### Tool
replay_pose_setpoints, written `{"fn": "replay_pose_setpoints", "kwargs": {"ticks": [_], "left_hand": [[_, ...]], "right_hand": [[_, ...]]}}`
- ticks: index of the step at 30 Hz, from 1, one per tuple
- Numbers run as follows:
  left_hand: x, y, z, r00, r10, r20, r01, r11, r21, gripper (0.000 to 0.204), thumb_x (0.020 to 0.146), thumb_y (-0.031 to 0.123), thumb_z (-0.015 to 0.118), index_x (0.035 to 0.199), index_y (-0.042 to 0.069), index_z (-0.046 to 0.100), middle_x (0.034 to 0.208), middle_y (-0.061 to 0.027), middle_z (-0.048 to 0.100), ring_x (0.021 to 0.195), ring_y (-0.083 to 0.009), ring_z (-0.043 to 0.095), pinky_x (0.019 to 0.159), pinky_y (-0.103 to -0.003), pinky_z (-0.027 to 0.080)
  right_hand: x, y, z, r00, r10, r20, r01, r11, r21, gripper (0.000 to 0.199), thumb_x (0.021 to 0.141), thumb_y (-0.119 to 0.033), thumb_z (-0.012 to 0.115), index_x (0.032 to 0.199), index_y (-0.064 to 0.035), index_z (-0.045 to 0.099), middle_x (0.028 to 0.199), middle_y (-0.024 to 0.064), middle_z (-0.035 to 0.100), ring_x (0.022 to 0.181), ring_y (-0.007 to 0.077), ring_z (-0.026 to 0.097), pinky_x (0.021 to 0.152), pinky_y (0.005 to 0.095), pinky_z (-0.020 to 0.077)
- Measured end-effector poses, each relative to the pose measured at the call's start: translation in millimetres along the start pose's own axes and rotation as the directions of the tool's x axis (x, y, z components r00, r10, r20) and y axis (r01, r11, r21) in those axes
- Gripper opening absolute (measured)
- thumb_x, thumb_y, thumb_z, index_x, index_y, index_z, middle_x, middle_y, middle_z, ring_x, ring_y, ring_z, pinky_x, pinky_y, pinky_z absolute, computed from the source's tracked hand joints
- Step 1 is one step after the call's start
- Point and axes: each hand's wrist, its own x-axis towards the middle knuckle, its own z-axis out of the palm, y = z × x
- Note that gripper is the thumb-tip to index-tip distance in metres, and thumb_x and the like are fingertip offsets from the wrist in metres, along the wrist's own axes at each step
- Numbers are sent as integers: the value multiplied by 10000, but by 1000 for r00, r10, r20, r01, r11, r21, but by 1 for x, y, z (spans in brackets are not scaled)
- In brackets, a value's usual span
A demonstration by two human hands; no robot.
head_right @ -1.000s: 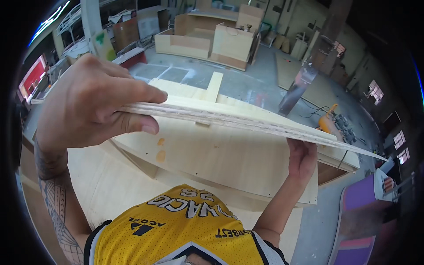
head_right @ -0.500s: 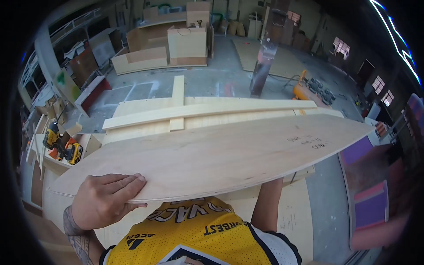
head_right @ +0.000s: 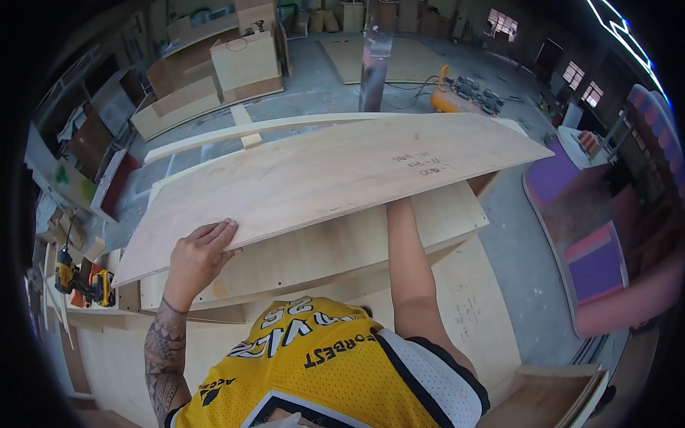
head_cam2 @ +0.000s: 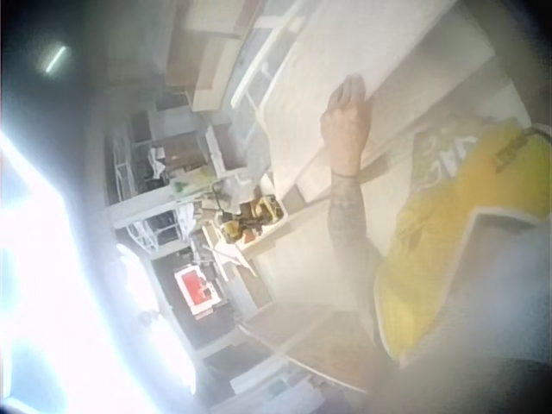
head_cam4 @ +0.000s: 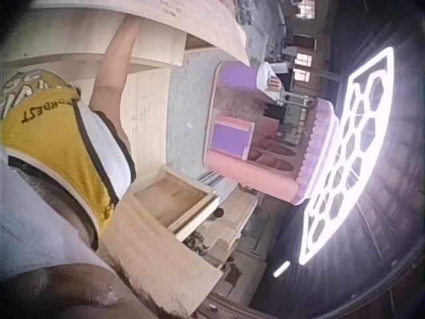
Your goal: The person positions and aligns wooden boards on top of a wooden counter frame and secures them by driving screws with a power drill.
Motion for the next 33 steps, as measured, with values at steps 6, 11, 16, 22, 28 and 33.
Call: {"fn": "replay_pose_setpoints", "kwargs": {"ticks": [6, 11, 16, 22, 28, 33], "left_hand": [[-11, -18, 60, 1000, -7, -9, 6, 999, -43, 573, 796, 209, 866, 1329, 79, 701, 1313, -86, 751, 1181, -256, 722, 882, -373, 638], [-22, -16, 77, 999, -51, 4, 51, 998, -41, 615, 773, 184, 888, 1351, 78, 704, 1337, -103, 742, 1199, -289, 716, 921, -375, 633], [-28, -6, 102, 1000, -26, -11, 25, 996, -87, 662, 736, 131, 893, 1365, 69, 697, 1352, -122, 733, 1205, -310, 709, 949, -383, 628], [-41, 11, 103, 998, -63, 27, 66, 985, -161, 663, 688, 35, 866, 1333, 48, 712, 1371, -136, 719, 1225, -335, 683, 1037, -418, 601], [-35, 22, 100, 999, 3, 51, 11, 964, -264, 614, 717, 16, 854, 1316, 27, 720, 1404, -136, 697, 1259, -349, 654, 1160, -504, 513], [-30, 26, 119, 989, 68, 129, -26, 954, -297, 632, 800, 54, 846, 1408, 49, 670, 1483, -117, 647, 1340, -356, 593, 1226, -540, 419]], "right_hand": [[-42, -6, -122, 981, -65, -184, 86, 991, 105, 581, 1122, -427, 517, 1556, -46, 461, 1490, 150, 582, 1392, 305, 561, 1135, 478, 517], [-94, -60, -76, 944, -54, -327, 97, 988, 118, 554, 1122, -426, 491, 1503, -25, 511, 1461, 185, 609, 1339, 324, 601, 1151, 493, 501], [-58, -47, -114, 937, -173, -302, 88, 958, -274, 497, 1085, -308, 607, 1459, 13, 540, 1403, 166, 653, 1281, 320, 641, 1128, 459, 519], [-73, -39, -120, 891, -304, -338, 259, 950, -171, 431, 992, -115, 724, 1320, 126, 583, 1274, 199, 696, 1115, 299, 727, 976, 439, 622], [-86, -47, -136, 893, -321, -316, 261, 941, -217, 438, 1058, -160, 627, 1383, 126, 557, 1350, 226, 669, 1229, 325, 676, 1090, 450, 550], [-80, -45, -148, 865, -338, -372, 290, 940, -178, 465, 1034, -170, 667, 1397, 100, 559, 1351, 226, 671, 1218, 339, 684, 1068, 475, 566]]}}
